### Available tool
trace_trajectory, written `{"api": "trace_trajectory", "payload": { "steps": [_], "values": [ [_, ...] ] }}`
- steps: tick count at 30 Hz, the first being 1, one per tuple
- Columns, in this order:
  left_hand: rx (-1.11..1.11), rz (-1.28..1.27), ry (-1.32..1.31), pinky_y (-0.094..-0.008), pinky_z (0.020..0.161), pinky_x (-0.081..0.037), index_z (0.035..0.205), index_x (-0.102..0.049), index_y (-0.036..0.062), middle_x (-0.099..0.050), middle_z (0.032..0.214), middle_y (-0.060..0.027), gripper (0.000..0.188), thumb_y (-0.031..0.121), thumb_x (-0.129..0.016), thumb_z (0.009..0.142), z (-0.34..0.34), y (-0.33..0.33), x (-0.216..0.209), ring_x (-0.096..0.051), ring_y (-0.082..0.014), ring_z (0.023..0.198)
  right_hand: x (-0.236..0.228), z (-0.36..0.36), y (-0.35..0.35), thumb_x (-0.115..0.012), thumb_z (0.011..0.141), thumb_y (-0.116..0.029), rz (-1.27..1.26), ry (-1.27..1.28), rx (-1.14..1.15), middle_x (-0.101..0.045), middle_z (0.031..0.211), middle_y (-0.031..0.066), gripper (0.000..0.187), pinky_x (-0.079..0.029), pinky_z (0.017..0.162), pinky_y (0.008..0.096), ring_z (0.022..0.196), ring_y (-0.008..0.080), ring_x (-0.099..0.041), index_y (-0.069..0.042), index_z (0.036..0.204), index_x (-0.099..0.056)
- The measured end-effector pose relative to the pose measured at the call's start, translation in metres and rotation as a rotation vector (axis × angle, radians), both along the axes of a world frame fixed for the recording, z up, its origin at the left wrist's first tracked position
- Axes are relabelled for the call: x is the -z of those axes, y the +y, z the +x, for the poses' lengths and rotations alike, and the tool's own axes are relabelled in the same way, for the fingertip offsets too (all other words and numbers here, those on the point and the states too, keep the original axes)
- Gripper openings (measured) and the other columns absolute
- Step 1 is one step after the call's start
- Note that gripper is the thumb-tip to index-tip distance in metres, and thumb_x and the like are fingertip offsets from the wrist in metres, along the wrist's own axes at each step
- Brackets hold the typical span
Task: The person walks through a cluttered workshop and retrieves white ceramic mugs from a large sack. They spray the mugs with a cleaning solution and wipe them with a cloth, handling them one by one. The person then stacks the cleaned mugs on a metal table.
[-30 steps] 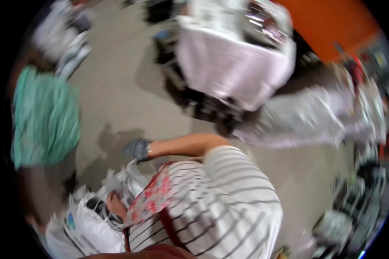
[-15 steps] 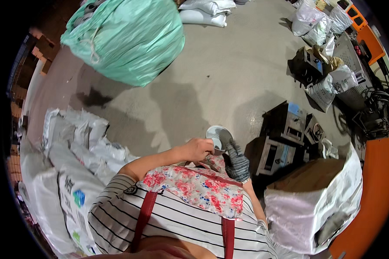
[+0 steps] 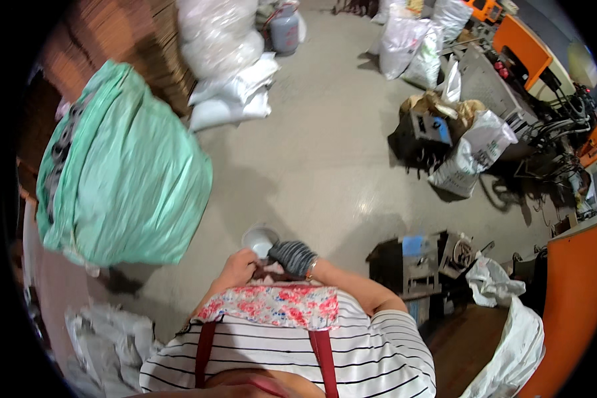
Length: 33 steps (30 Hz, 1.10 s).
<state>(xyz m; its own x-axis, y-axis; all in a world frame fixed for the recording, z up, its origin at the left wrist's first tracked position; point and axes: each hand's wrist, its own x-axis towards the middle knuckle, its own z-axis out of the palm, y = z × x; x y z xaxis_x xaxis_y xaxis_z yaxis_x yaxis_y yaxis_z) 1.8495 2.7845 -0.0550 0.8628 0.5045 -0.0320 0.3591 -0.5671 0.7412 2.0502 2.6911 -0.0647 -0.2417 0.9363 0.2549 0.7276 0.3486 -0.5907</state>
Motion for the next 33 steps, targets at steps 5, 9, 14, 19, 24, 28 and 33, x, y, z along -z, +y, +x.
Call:
{"api": "trace_trajectory", "payload": {
  "steps": [5,9,14,19,24,28,33],
  "values": [
    [-0.017,-0.057,-0.088,-0.0395,0.067,-0.047,0.072,-0.062,0.0053,-0.057,0.078,-0.0138,0.014,0.005,-0.048,0.069,0.145,0.162,0.016,-0.057,-0.0322,0.075,0.031,0.125,0.149,-0.058,0.074,-0.044,-0.160,-0.104,0.077,-0.059,0.075,0.0179,0.038,-0.047,0.056,0.0432,0.067,0.0340,-0.059,-0.007,0.084,-0.057],
    [0.290,0.037,-0.168,-0.0379,0.066,-0.047,0.073,-0.062,0.0053,-0.057,0.077,-0.0132,0.014,0.004,-0.049,0.070,0.292,0.285,-0.007,-0.057,-0.0311,0.075,-0.006,0.249,0.234,-0.063,0.070,-0.049,-0.185,-0.131,0.288,-0.058,0.079,0.0173,0.046,-0.047,0.062,0.0417,0.072,0.0350,-0.058,-0.007,0.088,-0.055],
    [0.640,-0.045,-0.172,-0.0354,0.068,-0.047,0.079,-0.061,0.0031,-0.058,0.084,-0.0116,0.013,0.000,-0.053,0.069,0.477,0.398,-0.031,-0.057,-0.0291,0.078,-0.036,0.399,0.304,-0.062,0.071,-0.022,-0.198,-0.148,0.525,-0.057,0.087,0.0134,0.026,-0.047,0.067,0.0403,0.080,0.0327,-0.058,-0.009,0.092,-0.056],
    [0.835,0.038,-0.157,-0.0358,0.069,-0.046,0.080,-0.060,0.0018,-0.058,0.084,-0.0128,0.014,-0.001,-0.053,0.068,0.657,0.506,0.004,-0.057,-0.0301,0.078,0.016,0.544,0.386,-0.061,0.070,-0.025,-0.234,0.060,0.736,-0.057,0.091,0.0130,0.033,-0.048,0.071,0.0397,0.084,0.0315,-0.058,-0.010,0.100,-0.056],
    [0.578,-0.090,-0.129,-0.0383,0.066,-0.046,0.077,-0.059,0.0026,-0.059,0.079,-0.0146,0.011,0.004,-0.052,0.069,0.783,0.637,0.007,-0.057,-0.0328,0.075,-0.008,0.713,0.540,-0.061,0.069,-0.026,-0.062,0.012,0.481,-0.056,0.084,0.0149,0.027,-0.047,0.065,0.0422,0.080,0.0344,-0.057,-0.008,0.088,-0.054],
    [0.363,-0.016,-0.086,-0.0362,0.067,-0.047,0.077,-0.060,0.0022,-0.059,0.078,-0.0135,0.011,0.003,-0.052,0.070,0.855,0.744,-0.065,-0.058,-0.0308,0.073,-0.055,0.818,0.686,-0.053,0.070,-0.012,-0.154,-0.189,0.275,-0.058,0.078,0.0166,0.014,-0.046,0.062,0.0442,0.075,0.0355,-0.058,-0.006,0.083,-0.056],
    [0.243,-0.160,-0.126,-0.0335,0.067,-0.047,0.074,-0.062,0.0028,-0.060,0.078,-0.0120,0.015,0.001,-0.048,0.069,0.979,0.869,-0.004,-0.059,-0.0274,0.074,-0.009,0.957,0.830,-0.059,0.072,-0.033,-0.148,-0.288,0.155,-0.058,0.073,0.0147,0.028,-0.046,0.055,0.0428,0.067,0.0338,-0.059,-0.008,0.084,-0.056]
  ]
}}
